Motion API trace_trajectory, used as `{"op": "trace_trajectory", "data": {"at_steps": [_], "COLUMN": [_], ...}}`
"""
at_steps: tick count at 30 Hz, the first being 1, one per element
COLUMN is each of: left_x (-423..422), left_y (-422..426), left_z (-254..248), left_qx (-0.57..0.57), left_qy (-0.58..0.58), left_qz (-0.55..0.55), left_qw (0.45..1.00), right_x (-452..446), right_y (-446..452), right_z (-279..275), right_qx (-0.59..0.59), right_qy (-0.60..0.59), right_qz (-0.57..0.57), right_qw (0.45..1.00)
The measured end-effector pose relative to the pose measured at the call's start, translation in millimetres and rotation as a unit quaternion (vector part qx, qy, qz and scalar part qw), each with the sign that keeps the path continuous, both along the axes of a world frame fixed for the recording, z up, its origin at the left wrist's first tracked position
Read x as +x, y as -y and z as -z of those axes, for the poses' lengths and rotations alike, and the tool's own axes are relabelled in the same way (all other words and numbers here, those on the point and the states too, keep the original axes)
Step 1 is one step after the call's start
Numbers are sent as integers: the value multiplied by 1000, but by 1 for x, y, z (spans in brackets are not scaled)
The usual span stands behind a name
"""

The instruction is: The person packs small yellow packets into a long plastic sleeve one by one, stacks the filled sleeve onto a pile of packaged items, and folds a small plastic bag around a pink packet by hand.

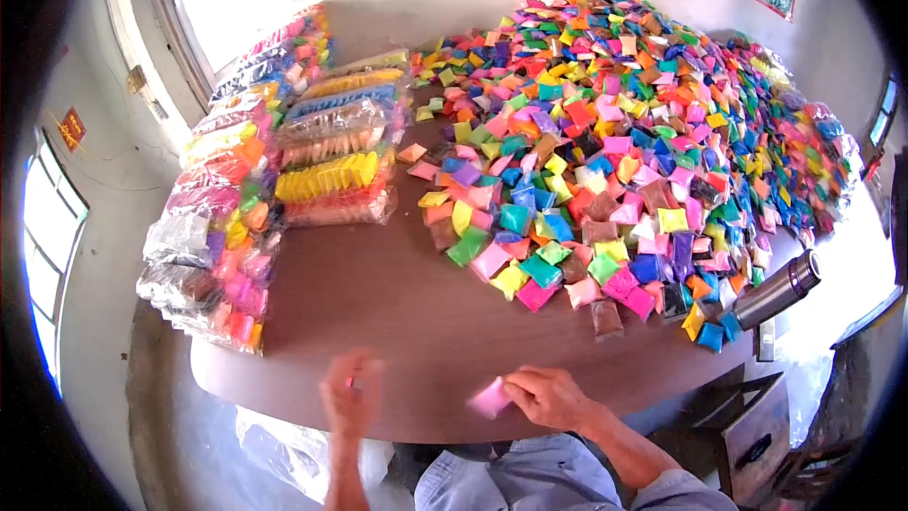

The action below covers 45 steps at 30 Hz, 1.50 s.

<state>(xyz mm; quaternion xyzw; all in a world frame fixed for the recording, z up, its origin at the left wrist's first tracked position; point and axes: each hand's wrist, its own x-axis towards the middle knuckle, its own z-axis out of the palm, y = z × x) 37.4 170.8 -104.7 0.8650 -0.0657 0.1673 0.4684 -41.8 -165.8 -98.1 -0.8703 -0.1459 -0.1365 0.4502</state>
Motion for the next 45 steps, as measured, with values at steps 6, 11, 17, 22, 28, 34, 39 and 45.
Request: {"op": "trace_trajectory", "data": {"at_steps": [6,11,17,22,28,34,39,45], "left_x": [-23,-10,4,6,10,10,5,5], "left_y": [113,129,123,140,146,138,143,144], "left_z": [-16,-9,26,14,19,26,24,31], "left_qx": [-4,-145,-103,-188,-82,-186,-168,-201], "left_qy": [-143,-234,-141,-189,-113,-172,-140,-155], "left_qz": [163,48,-62,-127,-128,2,-25,1], "left_qw": [976,960,983,955,982,967,975,967], "right_x": [54,86,117,118,124,126,126,130], "right_y": [-20,-31,-49,-54,-48,-45,-47,-45], "right_z": [6,17,23,32,32,40,30,52], "right_qx": [7,47,146,54,180,244,235,250], "right_qy": [-52,-112,-120,-63,-91,-104,-133,-151], "right_qz": [-122,-114,-103,-74,-108,-94,-105,-98], "right_qw": [991,986,977,994,973,960,957,951]}}
